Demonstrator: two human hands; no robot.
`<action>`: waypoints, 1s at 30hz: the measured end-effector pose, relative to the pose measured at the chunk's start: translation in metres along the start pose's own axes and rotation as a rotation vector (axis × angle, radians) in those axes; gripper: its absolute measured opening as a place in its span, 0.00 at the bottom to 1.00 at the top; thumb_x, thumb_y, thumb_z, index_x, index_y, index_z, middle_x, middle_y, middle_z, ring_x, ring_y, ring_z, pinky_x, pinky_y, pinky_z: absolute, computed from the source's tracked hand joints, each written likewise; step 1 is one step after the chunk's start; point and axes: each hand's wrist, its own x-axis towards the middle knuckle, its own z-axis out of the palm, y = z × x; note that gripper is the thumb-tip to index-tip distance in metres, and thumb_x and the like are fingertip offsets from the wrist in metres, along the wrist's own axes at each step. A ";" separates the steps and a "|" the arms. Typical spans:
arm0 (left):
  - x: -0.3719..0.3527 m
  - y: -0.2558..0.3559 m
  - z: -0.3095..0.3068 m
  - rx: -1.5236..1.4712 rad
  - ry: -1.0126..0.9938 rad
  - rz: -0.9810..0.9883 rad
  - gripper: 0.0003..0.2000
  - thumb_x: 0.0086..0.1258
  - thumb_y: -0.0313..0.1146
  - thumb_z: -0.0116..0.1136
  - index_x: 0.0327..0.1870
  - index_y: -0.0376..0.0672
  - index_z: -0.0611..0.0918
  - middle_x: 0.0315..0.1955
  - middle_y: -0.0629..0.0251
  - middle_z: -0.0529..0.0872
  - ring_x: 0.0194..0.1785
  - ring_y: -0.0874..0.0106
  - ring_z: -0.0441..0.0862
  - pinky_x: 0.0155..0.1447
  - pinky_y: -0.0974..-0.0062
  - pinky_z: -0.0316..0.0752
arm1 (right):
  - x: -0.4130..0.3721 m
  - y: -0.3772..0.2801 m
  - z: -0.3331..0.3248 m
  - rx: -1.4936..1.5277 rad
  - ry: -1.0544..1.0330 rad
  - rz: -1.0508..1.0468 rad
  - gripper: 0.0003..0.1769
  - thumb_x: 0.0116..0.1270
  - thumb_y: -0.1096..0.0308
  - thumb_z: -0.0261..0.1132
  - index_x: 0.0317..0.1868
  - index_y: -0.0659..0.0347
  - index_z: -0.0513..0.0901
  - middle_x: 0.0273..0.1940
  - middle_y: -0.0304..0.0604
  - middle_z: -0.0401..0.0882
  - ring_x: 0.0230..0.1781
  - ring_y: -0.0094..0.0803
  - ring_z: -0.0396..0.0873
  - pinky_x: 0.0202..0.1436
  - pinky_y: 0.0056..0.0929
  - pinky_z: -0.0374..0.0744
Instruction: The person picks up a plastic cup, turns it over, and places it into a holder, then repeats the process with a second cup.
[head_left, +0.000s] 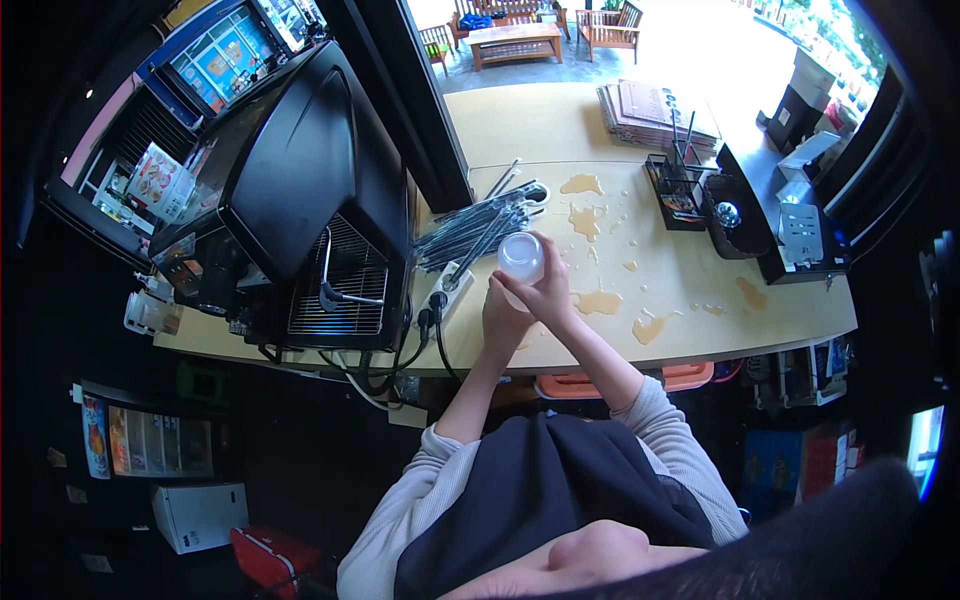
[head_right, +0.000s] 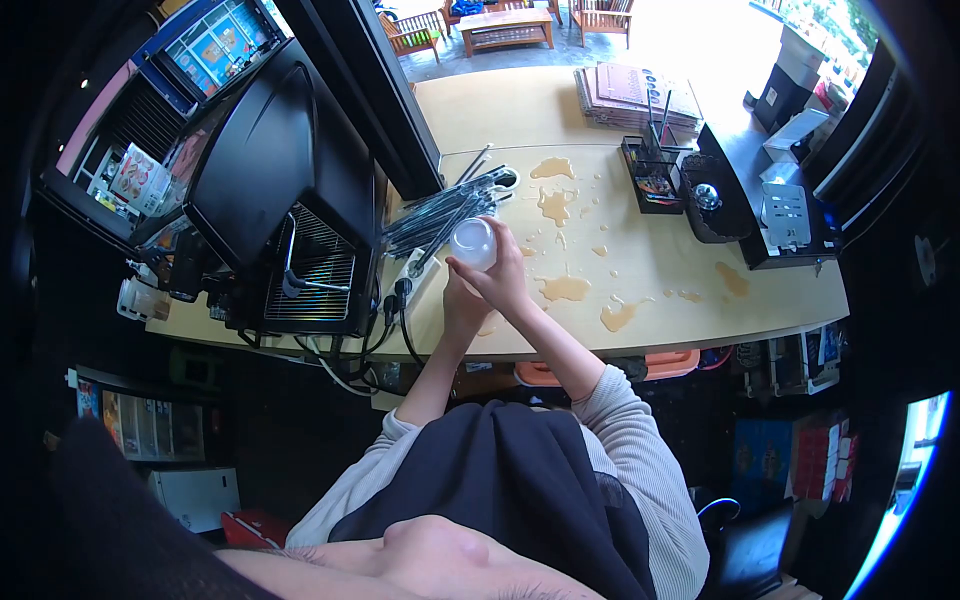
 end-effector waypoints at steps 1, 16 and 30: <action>0.000 0.000 0.000 0.008 0.008 0.023 0.42 0.45 0.42 0.82 0.58 0.34 0.68 0.50 0.46 0.81 0.54 0.49 0.81 0.55 0.58 0.77 | 0.000 0.000 0.000 -0.017 0.003 -0.020 0.43 0.51 0.54 0.81 0.62 0.65 0.71 0.52 0.53 0.80 0.53 0.46 0.81 0.57 0.40 0.79; -0.002 0.002 -0.001 -0.056 0.042 0.062 0.38 0.47 0.39 0.82 0.57 0.36 0.70 0.49 0.48 0.81 0.53 0.50 0.81 0.54 0.58 0.77 | -0.003 -0.004 -0.001 0.048 0.000 0.001 0.42 0.53 0.57 0.81 0.62 0.64 0.70 0.50 0.51 0.80 0.52 0.42 0.82 0.56 0.38 0.79; -0.003 0.001 0.004 -0.106 0.066 0.048 0.39 0.46 0.37 0.82 0.57 0.36 0.70 0.49 0.47 0.80 0.53 0.50 0.81 0.53 0.59 0.77 | -0.002 -0.003 -0.001 0.059 -0.019 0.036 0.43 0.53 0.61 0.81 0.65 0.63 0.68 0.52 0.51 0.80 0.54 0.41 0.81 0.59 0.39 0.77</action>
